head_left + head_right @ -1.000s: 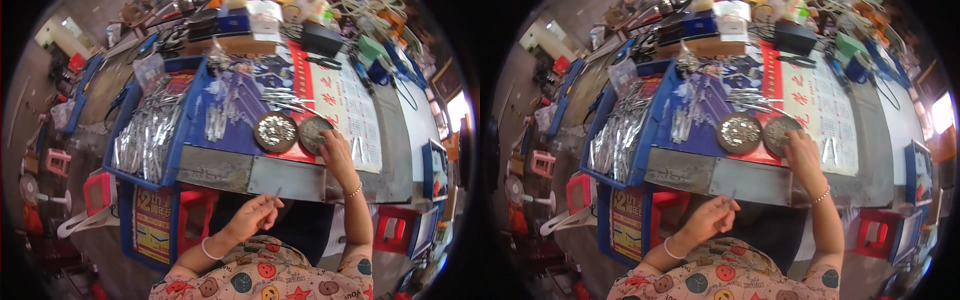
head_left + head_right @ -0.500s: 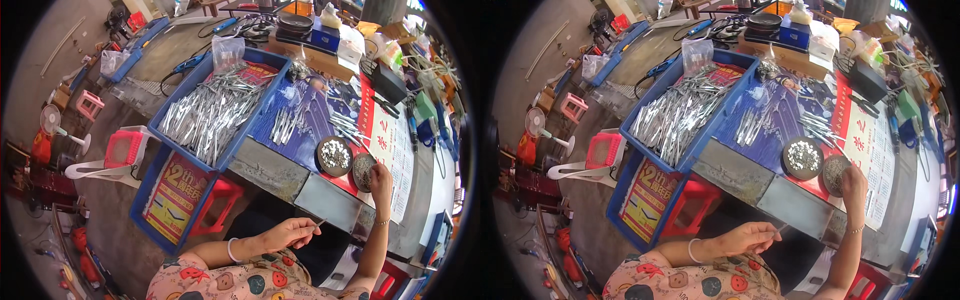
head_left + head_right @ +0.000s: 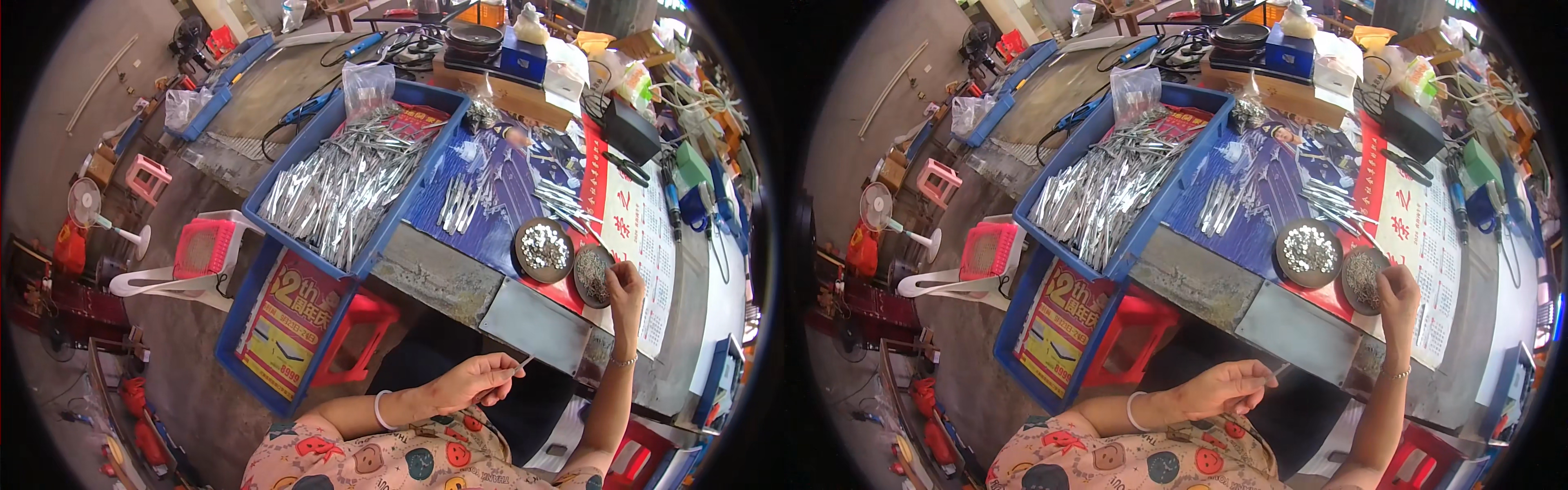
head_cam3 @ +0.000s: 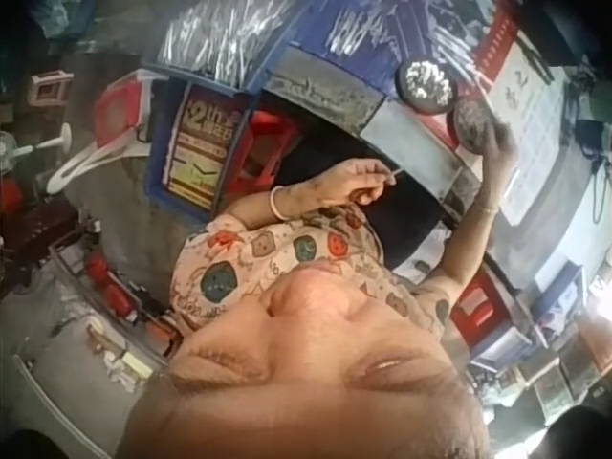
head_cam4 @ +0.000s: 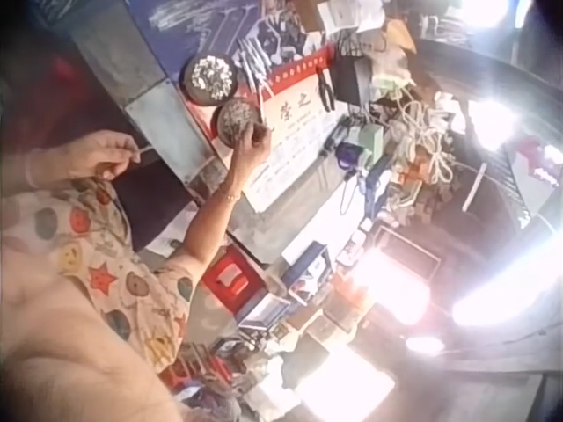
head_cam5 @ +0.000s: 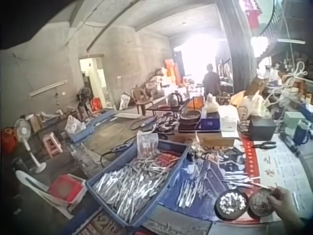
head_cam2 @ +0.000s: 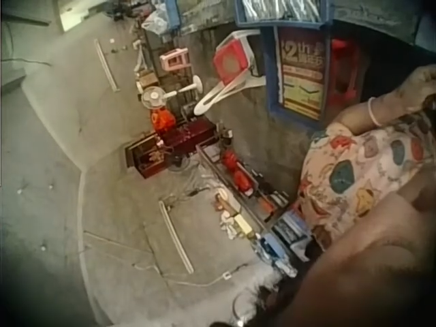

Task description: Manually assembling small metal components by inserting pins into circular bases at a workbench.

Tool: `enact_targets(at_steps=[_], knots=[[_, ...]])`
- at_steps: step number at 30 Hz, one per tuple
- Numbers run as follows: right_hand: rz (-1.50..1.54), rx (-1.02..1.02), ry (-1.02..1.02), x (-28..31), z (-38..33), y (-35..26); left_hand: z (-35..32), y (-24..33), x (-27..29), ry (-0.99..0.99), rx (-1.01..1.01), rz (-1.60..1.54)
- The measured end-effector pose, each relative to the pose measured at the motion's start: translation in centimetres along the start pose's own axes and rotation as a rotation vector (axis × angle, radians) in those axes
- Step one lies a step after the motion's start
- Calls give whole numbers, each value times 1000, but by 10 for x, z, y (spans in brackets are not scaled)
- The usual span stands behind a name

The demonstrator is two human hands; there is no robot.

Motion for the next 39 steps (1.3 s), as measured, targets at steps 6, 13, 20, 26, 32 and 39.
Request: enact_targets(at_steps=[6,13,20,26,32,39], knots=[[101,-32,-36,-1,-4,9,4,0,-6,1,-2,14],[313,-73,17,4,-16,-7,10,-2,-9,9,0,26],[536,-129,12,7,-19,12,17,-3,-9,31,-35,15],[591,-293,1,2,-35,5,18,-2,-10,4,-41,-121],[675,-315,-53,-9,-69,-12,22,1,-7,19,-26,-241],[753,-279,-67,-42,-120,-30,25,-1,3,80,-2,-320]])
Point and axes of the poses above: each hand's wrist, its own z-axis towards the middle knuckle, its own x-axis out of the back of the hand, y = z × x, the point moved 8 cm from there along z, towards the middle knuckle, and after that the axes turned 5 degrees about -z, right-handed, at the moved point
